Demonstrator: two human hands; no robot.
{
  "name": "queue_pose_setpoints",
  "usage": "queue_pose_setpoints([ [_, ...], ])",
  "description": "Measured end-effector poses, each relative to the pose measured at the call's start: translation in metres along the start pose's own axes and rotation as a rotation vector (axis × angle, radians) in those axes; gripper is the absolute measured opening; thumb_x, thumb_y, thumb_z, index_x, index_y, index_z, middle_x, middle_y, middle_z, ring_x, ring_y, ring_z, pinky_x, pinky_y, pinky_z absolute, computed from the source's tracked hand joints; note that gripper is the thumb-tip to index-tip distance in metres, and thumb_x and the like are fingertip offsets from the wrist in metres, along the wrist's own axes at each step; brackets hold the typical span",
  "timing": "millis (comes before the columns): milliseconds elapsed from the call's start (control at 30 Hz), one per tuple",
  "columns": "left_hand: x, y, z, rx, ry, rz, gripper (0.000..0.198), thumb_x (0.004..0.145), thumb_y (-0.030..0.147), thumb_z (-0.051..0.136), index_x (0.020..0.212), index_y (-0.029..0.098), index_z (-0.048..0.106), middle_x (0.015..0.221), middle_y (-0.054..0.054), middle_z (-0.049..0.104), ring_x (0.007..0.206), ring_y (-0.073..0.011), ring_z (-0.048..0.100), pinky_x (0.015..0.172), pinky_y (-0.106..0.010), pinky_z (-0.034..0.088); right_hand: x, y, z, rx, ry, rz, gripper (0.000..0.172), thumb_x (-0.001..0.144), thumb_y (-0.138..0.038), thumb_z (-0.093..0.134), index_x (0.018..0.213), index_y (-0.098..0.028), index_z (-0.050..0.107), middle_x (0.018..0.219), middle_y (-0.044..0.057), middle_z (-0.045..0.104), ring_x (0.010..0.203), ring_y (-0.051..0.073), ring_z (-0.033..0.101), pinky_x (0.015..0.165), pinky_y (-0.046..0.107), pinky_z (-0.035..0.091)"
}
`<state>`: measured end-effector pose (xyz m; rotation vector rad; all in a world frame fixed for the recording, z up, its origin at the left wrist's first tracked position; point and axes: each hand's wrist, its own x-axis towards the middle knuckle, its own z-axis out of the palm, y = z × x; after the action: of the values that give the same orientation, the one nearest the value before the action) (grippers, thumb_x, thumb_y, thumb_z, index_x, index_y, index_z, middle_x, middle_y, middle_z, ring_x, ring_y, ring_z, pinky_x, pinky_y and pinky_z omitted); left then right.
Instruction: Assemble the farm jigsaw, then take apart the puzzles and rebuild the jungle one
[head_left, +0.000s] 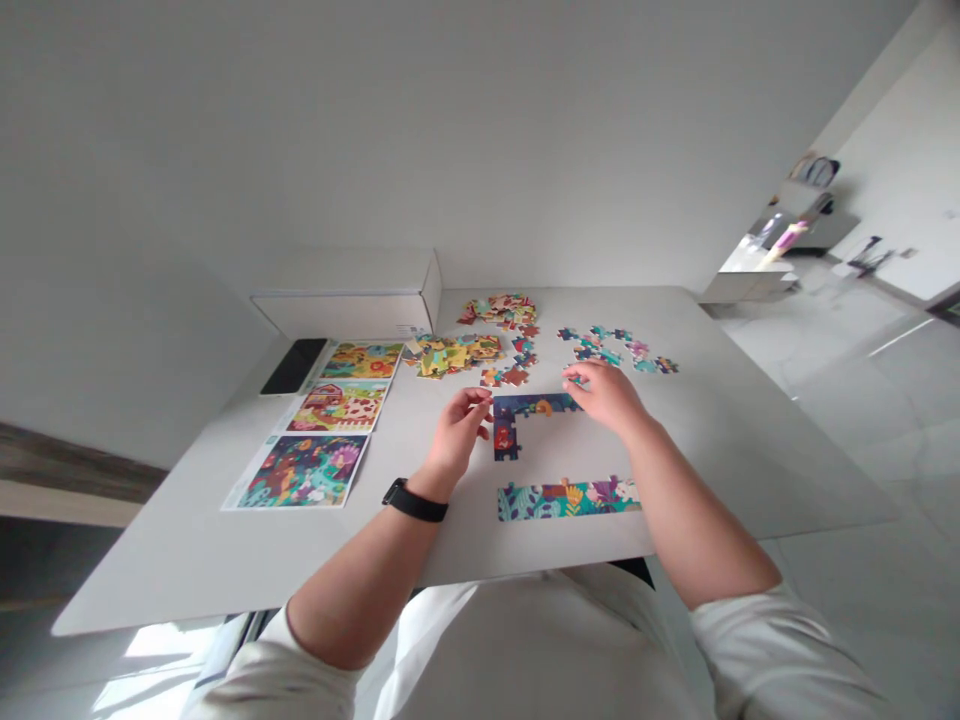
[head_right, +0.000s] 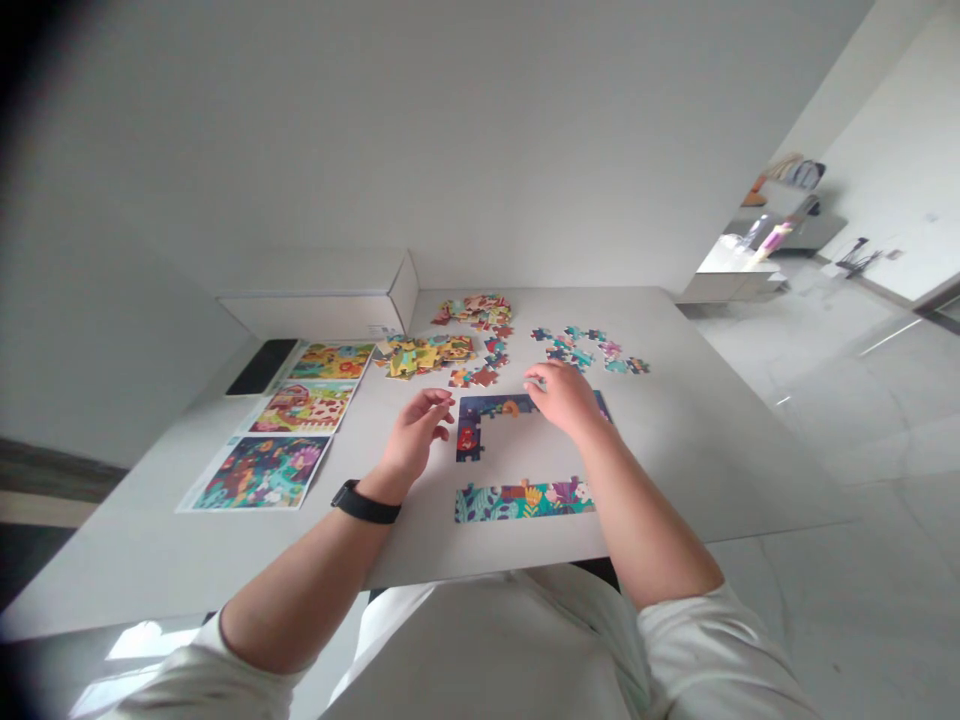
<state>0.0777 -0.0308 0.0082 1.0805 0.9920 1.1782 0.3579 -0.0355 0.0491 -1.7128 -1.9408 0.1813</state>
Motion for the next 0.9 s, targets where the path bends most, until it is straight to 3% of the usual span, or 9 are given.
queue_pose_setpoints([
  [133, 0.002, -0.002, 0.005, -0.027, 0.003, 0.003, 0.034, 0.076, 0.041, 0.084, 0.097, 0.021, 0.067, 0.092, 0.0, 0.061, 0.068, -0.0102, 0.058, 0.045, -0.017, 0.042, 0.025, 0.02, -0.009, -0.072, -0.11, 0.05, 0.018, 0.093, -0.023, 0.072, 0.106, -0.026, 0.084, 0.113, 0.007, 0.08, 0.098, 0.023, 0.075, 0.095, 0.037, 0.056],
  [233, 0.005, -0.003, 0.003, -0.059, 0.035, -0.014, 0.035, 0.076, 0.042, 0.083, 0.1, 0.021, 0.067, 0.095, -0.001, 0.062, 0.067, -0.0095, 0.056, 0.044, -0.017, 0.041, 0.055, 0.031, -0.002, -0.127, -0.157, 0.059, 0.02, 0.093, -0.024, 0.072, 0.108, -0.026, 0.085, 0.117, 0.007, 0.081, 0.103, 0.024, 0.075, 0.1, 0.037, 0.055],
  [533, 0.011, 0.0, -0.004, -0.099, 0.062, -0.059, 0.037, 0.075, 0.043, 0.082, 0.102, 0.021, 0.067, 0.097, -0.001, 0.063, 0.065, -0.0085, 0.054, 0.044, -0.017, 0.037, 0.155, 0.033, 0.06, -0.156, -0.277, 0.016, 0.033, 0.092, -0.022, 0.076, 0.124, -0.026, 0.082, 0.124, 0.01, 0.081, 0.103, 0.023, 0.076, 0.099, 0.034, 0.057],
  [733, 0.015, 0.001, -0.008, -0.112, 0.12, -0.03, 0.029, 0.079, 0.04, 0.077, 0.097, 0.021, 0.066, 0.091, 0.0, 0.062, 0.062, -0.0082, 0.052, 0.046, -0.018, 0.038, 0.194, 0.037, 0.089, -0.143, -0.352, -0.005, 0.036, 0.073, -0.013, 0.09, 0.106, -0.027, 0.087, 0.109, 0.008, 0.083, 0.097, 0.026, 0.076, 0.093, 0.036, 0.058],
  [900, 0.015, 0.002, -0.008, -0.138, 0.112, -0.042, 0.026, 0.081, 0.038, 0.076, 0.097, 0.02, 0.066, 0.092, -0.001, 0.063, 0.062, -0.0076, 0.051, 0.046, -0.019, 0.038, 0.205, 0.042, 0.092, -0.17, -0.414, -0.056, 0.034, 0.065, -0.012, 0.092, 0.095, -0.027, 0.086, 0.1, 0.005, 0.082, 0.092, 0.025, 0.074, 0.087, 0.034, 0.057],
])
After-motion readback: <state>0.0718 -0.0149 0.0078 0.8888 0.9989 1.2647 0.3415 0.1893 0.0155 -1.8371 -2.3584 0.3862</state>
